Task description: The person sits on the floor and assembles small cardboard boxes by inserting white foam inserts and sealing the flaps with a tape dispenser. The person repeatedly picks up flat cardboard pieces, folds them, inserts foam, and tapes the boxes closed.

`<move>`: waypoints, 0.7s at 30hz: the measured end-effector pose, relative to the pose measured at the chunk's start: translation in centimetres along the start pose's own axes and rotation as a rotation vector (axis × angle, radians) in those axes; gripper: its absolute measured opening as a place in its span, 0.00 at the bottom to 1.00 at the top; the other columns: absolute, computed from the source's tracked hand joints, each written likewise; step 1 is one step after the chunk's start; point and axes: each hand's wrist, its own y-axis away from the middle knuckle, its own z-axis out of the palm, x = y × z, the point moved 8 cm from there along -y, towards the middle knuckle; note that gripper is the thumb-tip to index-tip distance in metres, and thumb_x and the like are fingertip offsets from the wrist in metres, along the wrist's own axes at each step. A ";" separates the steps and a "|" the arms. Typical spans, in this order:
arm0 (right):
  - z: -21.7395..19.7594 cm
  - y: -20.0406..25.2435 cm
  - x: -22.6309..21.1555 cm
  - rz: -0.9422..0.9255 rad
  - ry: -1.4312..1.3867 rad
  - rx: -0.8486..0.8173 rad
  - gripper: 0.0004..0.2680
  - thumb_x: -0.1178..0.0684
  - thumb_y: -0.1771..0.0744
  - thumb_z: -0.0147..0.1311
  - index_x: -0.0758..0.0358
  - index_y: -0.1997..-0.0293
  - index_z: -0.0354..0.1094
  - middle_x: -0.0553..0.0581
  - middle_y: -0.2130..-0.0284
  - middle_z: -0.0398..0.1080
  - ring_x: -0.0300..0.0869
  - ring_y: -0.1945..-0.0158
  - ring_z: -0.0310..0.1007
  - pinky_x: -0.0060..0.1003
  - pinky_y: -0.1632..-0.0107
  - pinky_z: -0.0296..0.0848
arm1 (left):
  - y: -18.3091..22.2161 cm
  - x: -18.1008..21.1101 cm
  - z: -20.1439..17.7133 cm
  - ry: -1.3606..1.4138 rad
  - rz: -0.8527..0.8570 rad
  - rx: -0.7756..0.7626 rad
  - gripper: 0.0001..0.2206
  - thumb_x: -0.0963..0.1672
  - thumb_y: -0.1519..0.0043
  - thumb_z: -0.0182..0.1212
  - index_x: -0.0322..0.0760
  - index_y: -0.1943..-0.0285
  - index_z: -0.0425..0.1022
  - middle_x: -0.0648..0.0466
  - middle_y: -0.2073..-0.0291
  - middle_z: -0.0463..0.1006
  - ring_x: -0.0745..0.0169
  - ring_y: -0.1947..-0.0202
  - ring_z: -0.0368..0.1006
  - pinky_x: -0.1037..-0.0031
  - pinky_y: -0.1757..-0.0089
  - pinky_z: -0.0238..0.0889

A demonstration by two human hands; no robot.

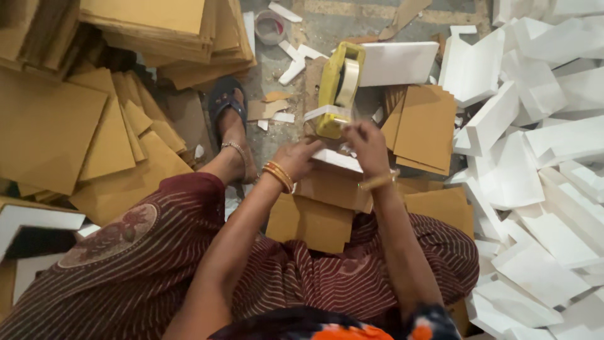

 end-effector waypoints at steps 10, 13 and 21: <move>3.9 7.1 11.9 0.345 -0.428 -0.051 0.10 0.54 0.32 0.58 0.67 0.48 0.71 0.51 0.64 0.76 0.33 0.63 0.75 0.30 0.59 0.76 | -1.8 -0.6 2.2 0.184 -0.047 0.077 0.17 0.44 0.44 0.65 0.43 0.45 0.72 0.44 0.59 0.81 0.39 0.56 0.77 0.55 0.56 0.69; 3.8 5.6 13.8 0.300 -0.431 -0.050 0.09 0.56 0.32 0.59 0.70 0.49 0.72 0.53 0.64 0.77 0.35 0.64 0.75 0.30 0.59 0.76 | -2.6 -2.6 4.0 0.338 -0.079 0.035 0.19 0.44 0.46 0.68 0.41 0.44 0.73 0.43 0.57 0.81 0.41 0.55 0.77 0.59 0.55 0.70; 3.7 5.8 16.3 0.325 -0.512 -0.059 0.08 0.56 0.32 0.60 0.70 0.51 0.73 0.53 0.66 0.76 0.35 0.68 0.74 0.31 0.63 0.76 | -2.8 -5.1 7.9 1.000 -0.084 -0.154 0.23 0.46 0.42 0.67 0.34 0.39 0.73 0.49 0.47 0.79 0.61 0.46 0.73 0.70 0.45 0.66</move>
